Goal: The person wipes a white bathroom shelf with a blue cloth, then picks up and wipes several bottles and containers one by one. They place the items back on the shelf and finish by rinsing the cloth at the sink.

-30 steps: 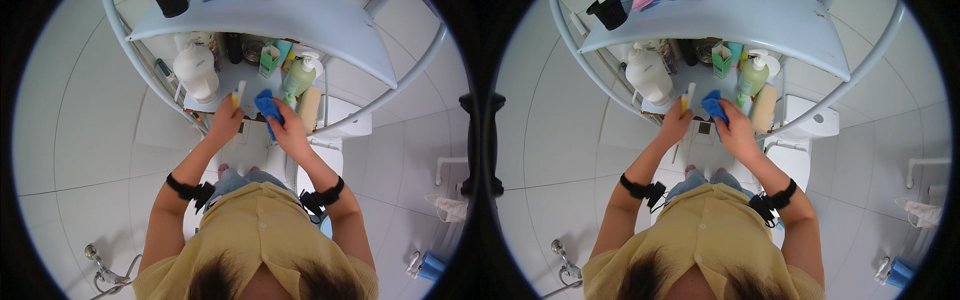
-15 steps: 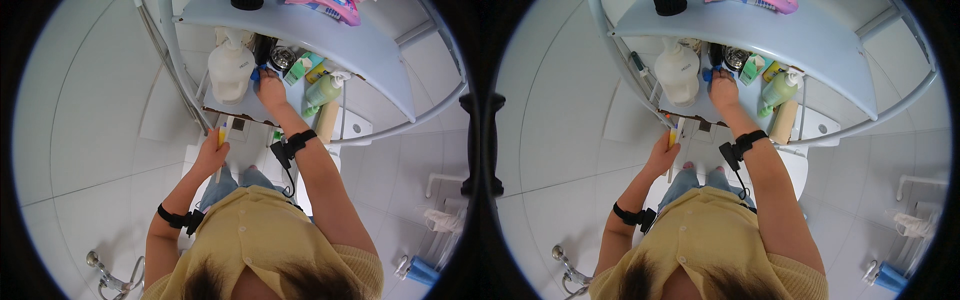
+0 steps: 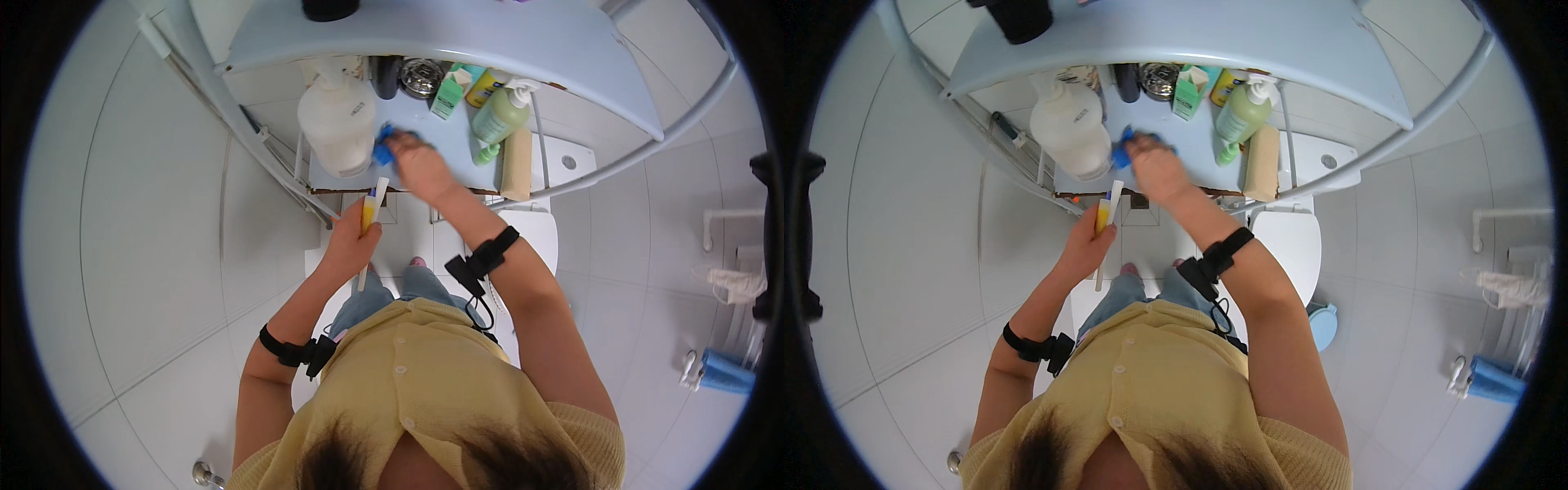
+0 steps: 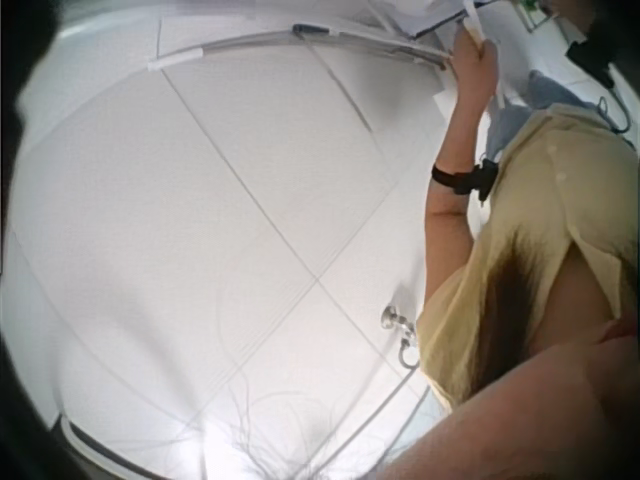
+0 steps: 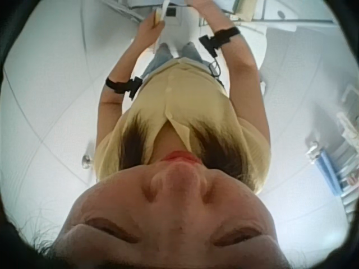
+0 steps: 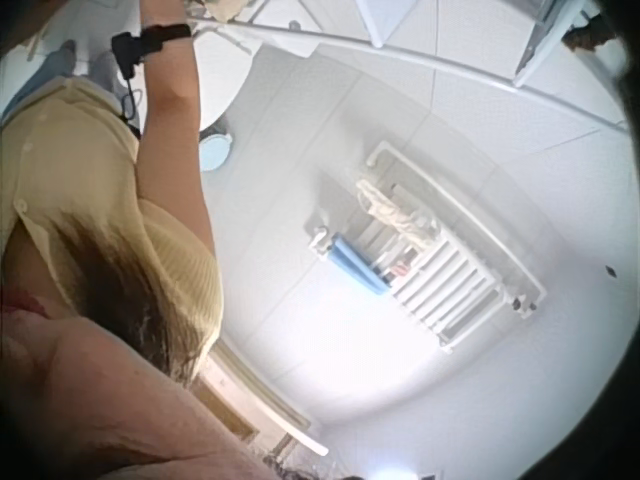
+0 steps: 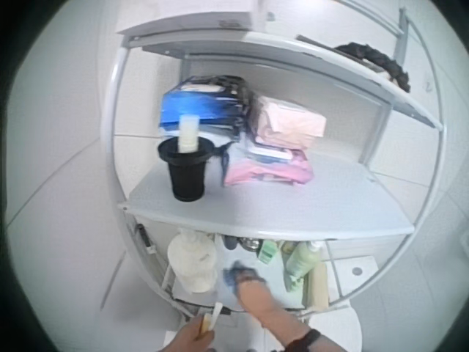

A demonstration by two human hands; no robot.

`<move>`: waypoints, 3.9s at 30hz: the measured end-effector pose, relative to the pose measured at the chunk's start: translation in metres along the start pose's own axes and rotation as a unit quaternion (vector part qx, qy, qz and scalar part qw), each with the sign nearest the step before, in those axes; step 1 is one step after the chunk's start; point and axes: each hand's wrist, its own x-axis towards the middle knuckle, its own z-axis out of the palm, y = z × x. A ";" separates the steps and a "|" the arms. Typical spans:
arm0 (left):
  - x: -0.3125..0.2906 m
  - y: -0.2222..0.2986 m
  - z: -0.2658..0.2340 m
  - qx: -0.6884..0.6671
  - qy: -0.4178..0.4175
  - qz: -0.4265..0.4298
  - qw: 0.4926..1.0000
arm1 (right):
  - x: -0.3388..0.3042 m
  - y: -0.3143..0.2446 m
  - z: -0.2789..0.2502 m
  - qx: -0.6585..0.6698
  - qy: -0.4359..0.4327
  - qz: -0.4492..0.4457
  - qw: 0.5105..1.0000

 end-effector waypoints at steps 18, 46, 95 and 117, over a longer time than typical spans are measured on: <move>0.125 0.054 0.064 0.358 0.114 0.050 0.926 | -0.118 -0.011 -0.145 0.165 -0.044 0.144 0.975; 0.108 0.045 0.111 0.050 0.180 0.185 0.965 | -0.094 0.035 -0.148 0.217 0.002 0.181 0.959; 0.162 0.121 0.159 0.143 0.180 0.239 0.943 | -0.161 0.034 -0.209 0.403 0.038 0.331 0.853; 0.006 0.092 0.051 0.024 0.094 0.126 0.987 | -0.040 0.073 -0.115 0.035 0.017 0.194 0.980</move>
